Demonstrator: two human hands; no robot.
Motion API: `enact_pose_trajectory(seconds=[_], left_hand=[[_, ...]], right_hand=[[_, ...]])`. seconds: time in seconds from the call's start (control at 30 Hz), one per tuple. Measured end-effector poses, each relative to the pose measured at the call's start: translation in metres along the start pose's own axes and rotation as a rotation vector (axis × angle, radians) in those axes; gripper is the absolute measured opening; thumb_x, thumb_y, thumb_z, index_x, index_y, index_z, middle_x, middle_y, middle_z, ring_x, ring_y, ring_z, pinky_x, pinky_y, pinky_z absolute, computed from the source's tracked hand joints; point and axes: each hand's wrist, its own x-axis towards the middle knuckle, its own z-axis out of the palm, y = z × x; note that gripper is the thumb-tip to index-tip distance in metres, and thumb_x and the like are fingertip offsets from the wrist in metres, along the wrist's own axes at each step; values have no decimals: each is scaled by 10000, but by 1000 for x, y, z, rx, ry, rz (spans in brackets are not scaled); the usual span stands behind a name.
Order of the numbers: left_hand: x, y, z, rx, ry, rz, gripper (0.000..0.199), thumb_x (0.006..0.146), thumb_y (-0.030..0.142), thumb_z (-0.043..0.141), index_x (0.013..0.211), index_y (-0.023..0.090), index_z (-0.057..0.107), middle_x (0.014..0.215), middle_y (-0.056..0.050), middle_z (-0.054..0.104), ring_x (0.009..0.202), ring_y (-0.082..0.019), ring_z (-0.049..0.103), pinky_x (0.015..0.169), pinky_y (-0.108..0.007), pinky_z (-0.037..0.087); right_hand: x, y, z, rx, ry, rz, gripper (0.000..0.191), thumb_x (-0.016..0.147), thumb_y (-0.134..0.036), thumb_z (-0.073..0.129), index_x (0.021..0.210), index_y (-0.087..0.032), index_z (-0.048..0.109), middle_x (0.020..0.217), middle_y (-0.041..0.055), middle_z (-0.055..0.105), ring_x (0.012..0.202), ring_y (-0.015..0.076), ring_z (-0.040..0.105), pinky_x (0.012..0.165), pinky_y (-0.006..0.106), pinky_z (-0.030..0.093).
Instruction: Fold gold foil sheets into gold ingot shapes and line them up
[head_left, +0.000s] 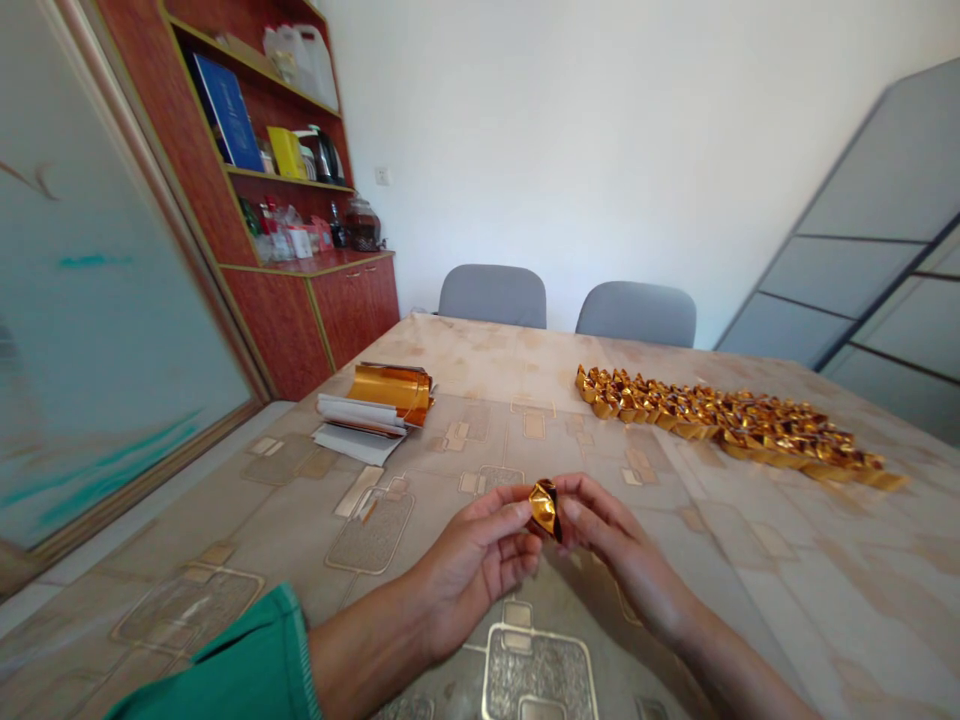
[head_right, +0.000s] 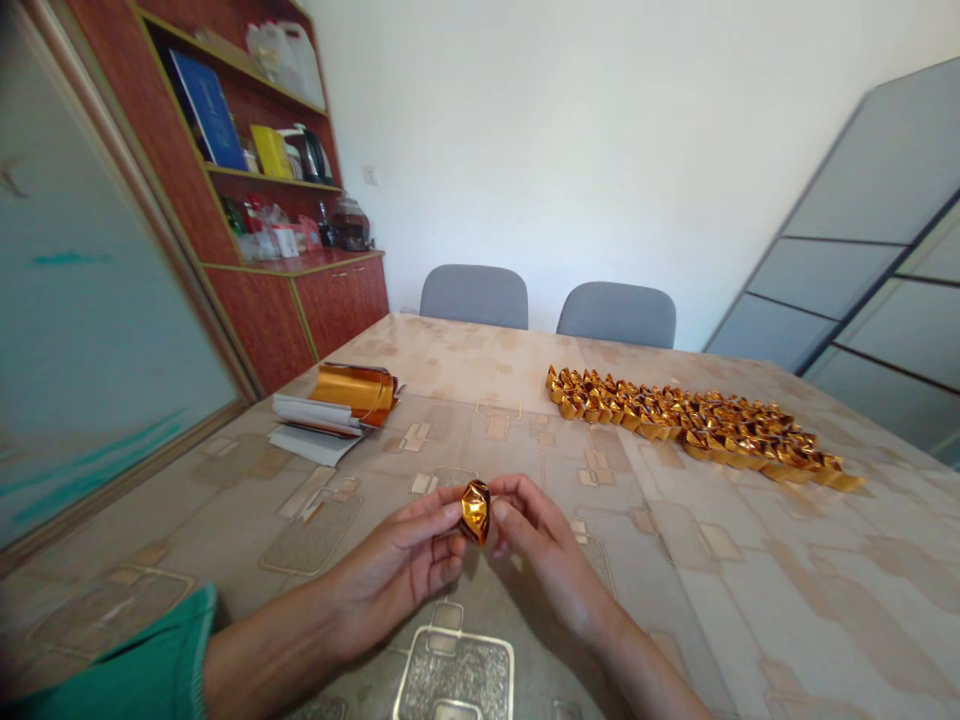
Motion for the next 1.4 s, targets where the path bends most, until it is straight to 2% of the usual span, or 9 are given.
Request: enact_pose_trajectory(seconds=[0.13,0.33,0.53,0.83,0.97,1.13,1.27,1.4], left_hand=[[0,-4,-1,-69,-10,18,192,867,70,655,1042,121,593,868,-64,706,616,-90,665,623,-194,567],[-4,-10,1,1,-67,33,255,769,118,780,959,109,610,802,-51,702,644,-98,672,650,-195,569],[-3,-12,1,28,-89,13,327,688,166,857,902,124,612,788,-31,695,656,-95,667,659,-199,552],[1,-14,-2,9,-111,5,361,678,197,867,924,117,614,782,-40,703,661,-96,672,674,-203,547],[2,-11,-4,100,-89,39,365,712,253,834,961,129,598,793,-40,692,661,-122,672,647,-234,542],[1,-9,-4,308,-47,198,522,721,252,825,1177,202,576,889,5,653,640,-96,626,592,-226,484],[2,-10,-3,379,-67,219,420,715,292,829,1054,151,624,839,-3,637,602,-78,577,561,-215,445],[4,-8,-4,303,-32,234,427,685,292,853,1003,164,598,815,13,636,596,-79,589,574,-216,455]], right_hand=[[-1,-3,5,26,35,-37,275,881,-480,646,963,-229,570,809,5,561,757,175,495,707,323,396],[-1,-5,12,35,59,16,288,793,-429,713,875,-217,537,798,-5,535,761,170,471,695,312,376],[0,-3,13,41,83,30,233,768,-355,688,854,-217,521,761,-19,524,718,160,459,648,296,354],[-4,-7,15,162,70,106,216,759,-314,661,906,-211,541,802,-13,563,748,159,490,670,292,370],[-3,-6,11,156,86,103,217,753,-313,683,899,-213,557,790,-16,569,738,157,493,671,291,370],[0,0,5,272,8,168,255,762,-365,719,903,-199,588,855,22,629,778,180,564,714,317,409],[1,4,3,230,-32,170,294,833,-466,675,873,-180,621,822,39,636,734,184,576,672,321,420],[0,3,0,150,-15,89,415,909,-595,546,971,-195,637,955,75,659,861,226,603,720,356,459]])
